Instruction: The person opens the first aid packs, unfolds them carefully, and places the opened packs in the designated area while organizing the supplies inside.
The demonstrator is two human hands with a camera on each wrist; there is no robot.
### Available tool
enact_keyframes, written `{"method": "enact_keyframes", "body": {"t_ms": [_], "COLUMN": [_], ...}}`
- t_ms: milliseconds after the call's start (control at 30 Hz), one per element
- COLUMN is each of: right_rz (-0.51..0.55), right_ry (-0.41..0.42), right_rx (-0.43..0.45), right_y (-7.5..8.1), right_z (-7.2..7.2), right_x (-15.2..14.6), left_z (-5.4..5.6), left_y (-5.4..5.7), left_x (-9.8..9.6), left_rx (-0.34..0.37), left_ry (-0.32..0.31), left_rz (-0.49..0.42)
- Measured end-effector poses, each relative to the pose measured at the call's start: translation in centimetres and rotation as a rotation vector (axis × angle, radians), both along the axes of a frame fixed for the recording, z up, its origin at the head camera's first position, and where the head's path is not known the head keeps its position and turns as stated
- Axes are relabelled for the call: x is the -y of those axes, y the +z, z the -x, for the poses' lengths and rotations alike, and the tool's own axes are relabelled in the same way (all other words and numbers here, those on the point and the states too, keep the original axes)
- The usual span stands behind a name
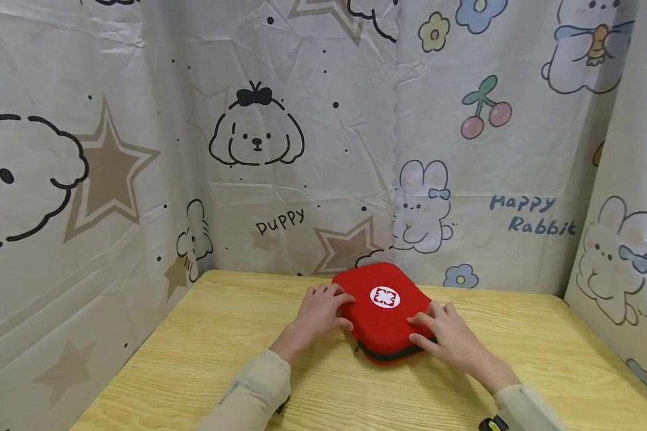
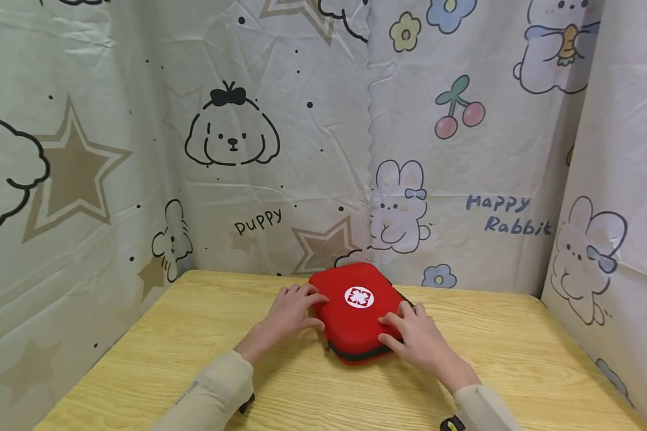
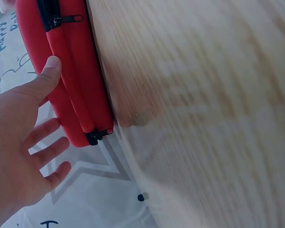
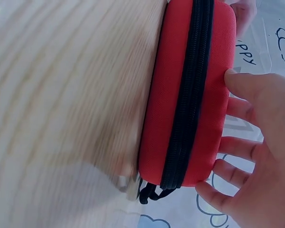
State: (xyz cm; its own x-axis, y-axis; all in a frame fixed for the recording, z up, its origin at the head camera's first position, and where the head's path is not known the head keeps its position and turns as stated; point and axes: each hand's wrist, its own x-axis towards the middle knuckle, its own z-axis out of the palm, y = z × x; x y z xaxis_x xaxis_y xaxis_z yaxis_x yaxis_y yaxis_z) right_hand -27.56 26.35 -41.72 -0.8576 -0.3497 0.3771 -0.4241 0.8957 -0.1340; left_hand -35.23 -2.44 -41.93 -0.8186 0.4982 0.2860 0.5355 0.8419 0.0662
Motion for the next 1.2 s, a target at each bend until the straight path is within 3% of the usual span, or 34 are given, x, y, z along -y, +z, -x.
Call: {"method": "enact_keyframes", "body": {"t_ms": [433,833,1033,1200], "right_rz": [0.011,0.042,0.168,0.246], "right_ry": [0.008,0.023,0.039,0.026], "right_rx": [-0.076,-0.071,-0.044,0.088], "right_y": [-0.1,0.0,0.2,0.7], "right_z": [-1.0,-2.5,-1.3,0.8], "right_x": [0.9,1.5,-0.2,-1.8], "left_z": [0.3,0.3,-0.8,-2.3], "left_y": [-0.1,-0.2,0.1,0.6], "left_x": [0.3,1.0,0.1,-1.7], "left_rx": [0.016,0.021,0.019,0.080], "left_ry": [0.014,0.013,-0.019,-0.109], "left_rz": [-0.016,-0.068,-0.088,-0.018]}}
